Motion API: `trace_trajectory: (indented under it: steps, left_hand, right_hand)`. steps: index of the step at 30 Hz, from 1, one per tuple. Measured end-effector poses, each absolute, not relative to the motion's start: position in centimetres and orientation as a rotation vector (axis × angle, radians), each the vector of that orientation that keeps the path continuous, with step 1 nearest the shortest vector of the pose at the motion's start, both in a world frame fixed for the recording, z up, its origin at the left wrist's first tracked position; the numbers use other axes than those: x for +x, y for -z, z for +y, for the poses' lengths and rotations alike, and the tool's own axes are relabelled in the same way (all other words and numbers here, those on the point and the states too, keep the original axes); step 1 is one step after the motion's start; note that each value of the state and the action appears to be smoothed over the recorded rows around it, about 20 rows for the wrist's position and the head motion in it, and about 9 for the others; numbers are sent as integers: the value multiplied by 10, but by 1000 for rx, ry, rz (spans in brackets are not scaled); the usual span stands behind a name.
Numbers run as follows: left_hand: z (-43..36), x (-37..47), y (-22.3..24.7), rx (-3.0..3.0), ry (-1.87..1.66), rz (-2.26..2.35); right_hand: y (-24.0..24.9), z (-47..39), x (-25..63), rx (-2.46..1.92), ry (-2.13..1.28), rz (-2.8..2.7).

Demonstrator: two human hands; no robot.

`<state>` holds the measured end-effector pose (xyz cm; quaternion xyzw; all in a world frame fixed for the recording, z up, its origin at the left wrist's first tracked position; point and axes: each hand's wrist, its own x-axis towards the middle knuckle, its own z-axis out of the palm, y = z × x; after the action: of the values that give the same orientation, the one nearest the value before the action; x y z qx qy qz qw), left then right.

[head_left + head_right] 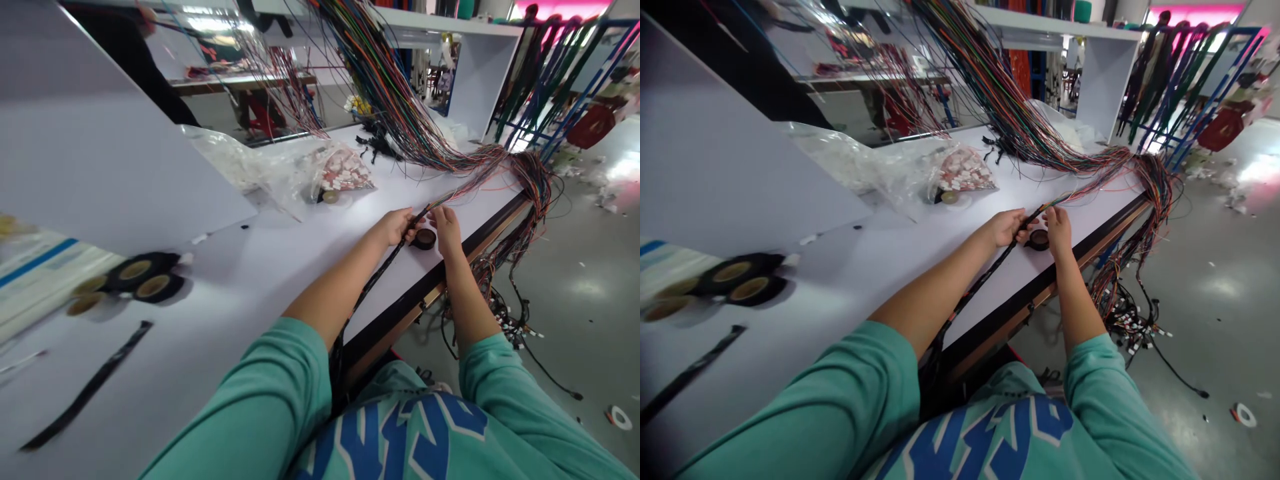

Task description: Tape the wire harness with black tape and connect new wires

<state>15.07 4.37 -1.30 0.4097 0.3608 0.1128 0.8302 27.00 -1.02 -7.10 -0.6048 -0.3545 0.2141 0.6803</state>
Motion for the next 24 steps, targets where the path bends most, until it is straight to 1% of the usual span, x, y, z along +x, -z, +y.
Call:
trace_trajectory:
  steps: [2,5,7,9,11,13,17,20,24]
  left_hand:
    - [45,148,11,862,-241,778]
    - [42,148,12,865,-273,815]
    - [40,150,14,878,-310,823]
    - [38,151,15,915,-361,825]
    - [36,153,16,969,-413,847]
    - [34,152,18,1024,-455,880]
    - [31,149,21,1122,-451,881]
    - [32,148,22,1165,-414,853]
    - [32,149,21,1100,-407,866]
  right_hand:
    - [70,-29,269,-1531,-361,-900]
    - [67,-58,259,-1774,-226,-1339]
    - [66,-69,250,-1883,-150,-1590]
    - [66,-71,244,-1953,-109,-1688]
    - [68,-69,244,-1973,-113,-1615]
    - [70,-66,248,-1900,-153,-1388]
    - [68,-64,255,-1509,-420,-913]
    - [63,-62,252,-1350,-602,-801]
    - [60,-56,247,-1322,-613,-771]
